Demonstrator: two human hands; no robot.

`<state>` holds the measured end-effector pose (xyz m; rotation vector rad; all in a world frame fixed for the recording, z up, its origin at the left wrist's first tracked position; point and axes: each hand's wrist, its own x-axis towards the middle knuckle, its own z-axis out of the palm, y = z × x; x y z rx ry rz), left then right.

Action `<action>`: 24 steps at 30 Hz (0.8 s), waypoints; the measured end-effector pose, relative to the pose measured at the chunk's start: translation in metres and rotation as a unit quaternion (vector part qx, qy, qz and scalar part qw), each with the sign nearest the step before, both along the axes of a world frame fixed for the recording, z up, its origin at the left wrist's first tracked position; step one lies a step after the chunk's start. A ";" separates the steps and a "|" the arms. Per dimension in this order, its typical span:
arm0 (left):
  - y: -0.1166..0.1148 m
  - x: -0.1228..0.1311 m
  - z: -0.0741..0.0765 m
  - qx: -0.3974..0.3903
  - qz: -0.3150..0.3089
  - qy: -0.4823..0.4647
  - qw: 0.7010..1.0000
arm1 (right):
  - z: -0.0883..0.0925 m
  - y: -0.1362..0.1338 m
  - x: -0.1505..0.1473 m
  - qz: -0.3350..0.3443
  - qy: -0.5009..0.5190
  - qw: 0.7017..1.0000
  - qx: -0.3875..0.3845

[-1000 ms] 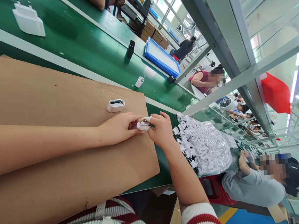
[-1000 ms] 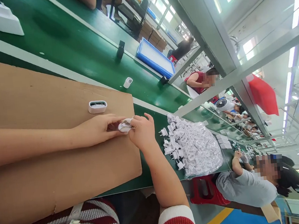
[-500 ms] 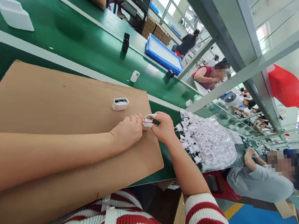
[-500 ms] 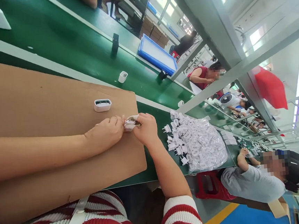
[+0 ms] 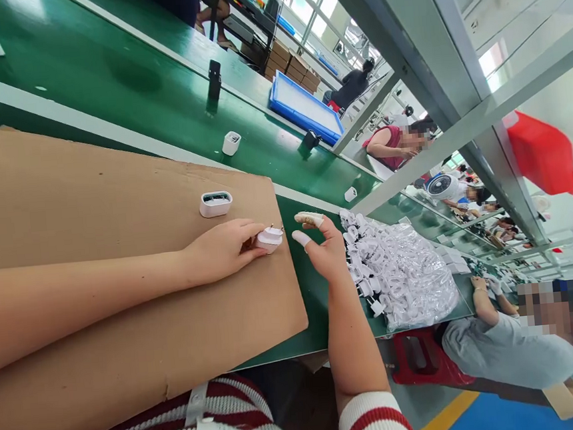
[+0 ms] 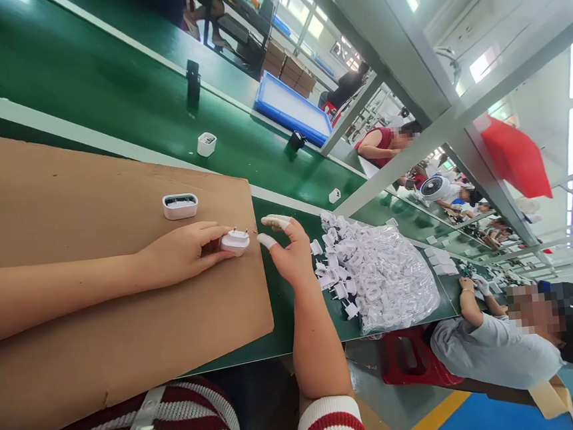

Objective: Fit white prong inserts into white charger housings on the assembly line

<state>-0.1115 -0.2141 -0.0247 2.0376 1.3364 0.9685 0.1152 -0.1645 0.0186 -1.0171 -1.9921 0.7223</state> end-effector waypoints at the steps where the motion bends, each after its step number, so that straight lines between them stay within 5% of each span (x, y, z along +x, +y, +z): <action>1: 0.001 0.000 -0.001 -0.010 -0.001 -0.011 1.000 | -0.001 0.000 -0.001 0.003 -0.008 1.000 0.004; 6: 0.001 0.002 -0.001 -0.053 -0.012 -0.041 0.998 | -0.013 -0.006 -0.017 0.030 -0.066 0.997 0.028; 11: -0.013 0.004 0.006 -0.079 -0.048 -0.104 0.990 | 0.001 -0.022 -0.019 0.032 -0.024 0.999 0.022; 15: -0.025 0.002 0.012 -0.009 -0.055 -0.090 0.994 | 0.012 -0.037 -0.017 0.034 0.010 0.999 0.025; 24: -0.046 0.003 0.025 0.141 -0.040 0.013 0.989 | -0.004 -0.063 -0.022 -0.022 0.066 0.995 0.076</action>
